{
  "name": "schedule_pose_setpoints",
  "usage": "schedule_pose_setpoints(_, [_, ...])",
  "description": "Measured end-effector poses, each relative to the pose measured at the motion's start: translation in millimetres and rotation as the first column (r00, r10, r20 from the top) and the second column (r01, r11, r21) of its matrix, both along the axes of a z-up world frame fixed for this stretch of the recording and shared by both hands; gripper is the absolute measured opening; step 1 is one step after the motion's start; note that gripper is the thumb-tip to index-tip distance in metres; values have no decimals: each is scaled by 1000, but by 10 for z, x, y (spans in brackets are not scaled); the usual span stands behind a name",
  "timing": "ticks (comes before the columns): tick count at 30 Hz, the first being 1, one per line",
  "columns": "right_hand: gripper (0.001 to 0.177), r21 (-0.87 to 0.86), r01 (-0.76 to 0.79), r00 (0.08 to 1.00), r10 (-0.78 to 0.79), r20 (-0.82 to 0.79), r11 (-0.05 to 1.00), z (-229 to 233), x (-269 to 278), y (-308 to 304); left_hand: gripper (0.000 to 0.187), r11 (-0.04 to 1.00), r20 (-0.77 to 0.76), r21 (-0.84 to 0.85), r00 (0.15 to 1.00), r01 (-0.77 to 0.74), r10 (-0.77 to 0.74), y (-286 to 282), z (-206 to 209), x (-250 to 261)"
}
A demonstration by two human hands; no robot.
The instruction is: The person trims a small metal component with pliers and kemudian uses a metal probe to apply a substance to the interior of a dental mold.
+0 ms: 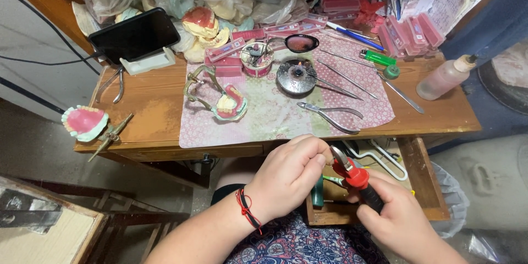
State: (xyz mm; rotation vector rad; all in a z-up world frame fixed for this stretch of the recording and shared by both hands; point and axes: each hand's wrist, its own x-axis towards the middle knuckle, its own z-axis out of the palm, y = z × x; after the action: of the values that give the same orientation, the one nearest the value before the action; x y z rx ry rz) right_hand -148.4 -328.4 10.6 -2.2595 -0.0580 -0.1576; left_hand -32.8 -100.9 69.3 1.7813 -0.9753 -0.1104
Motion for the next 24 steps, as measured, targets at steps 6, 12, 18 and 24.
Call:
schedule_pose_setpoints(6, [23, -75, 8, 1000, -7, 10, 997, 31, -5, 0, 18, 1000, -23, -3, 1000, 10, -10, -15, 15, 15])
schedule_pose_setpoints(12, [31, -95, -8, 1000, 6, -21, 995, 98, -10, 22, 12, 1000, 18, 19, 1000, -6, 6, -28, -39, 32])
schedule_pose_setpoints(18, [28, -119, -10, 999, 4, -47, 993, 79, -9, 1, 12, 999, 30, 42, 1000, -10, 9, -25, -35, 44])
schedule_pose_setpoints(24, [49, -181, 17, 999, -25, -42, 983, -25, 10, -42, 12, 997, 15, 81, 1000, -4, 3, -32, -37, 46])
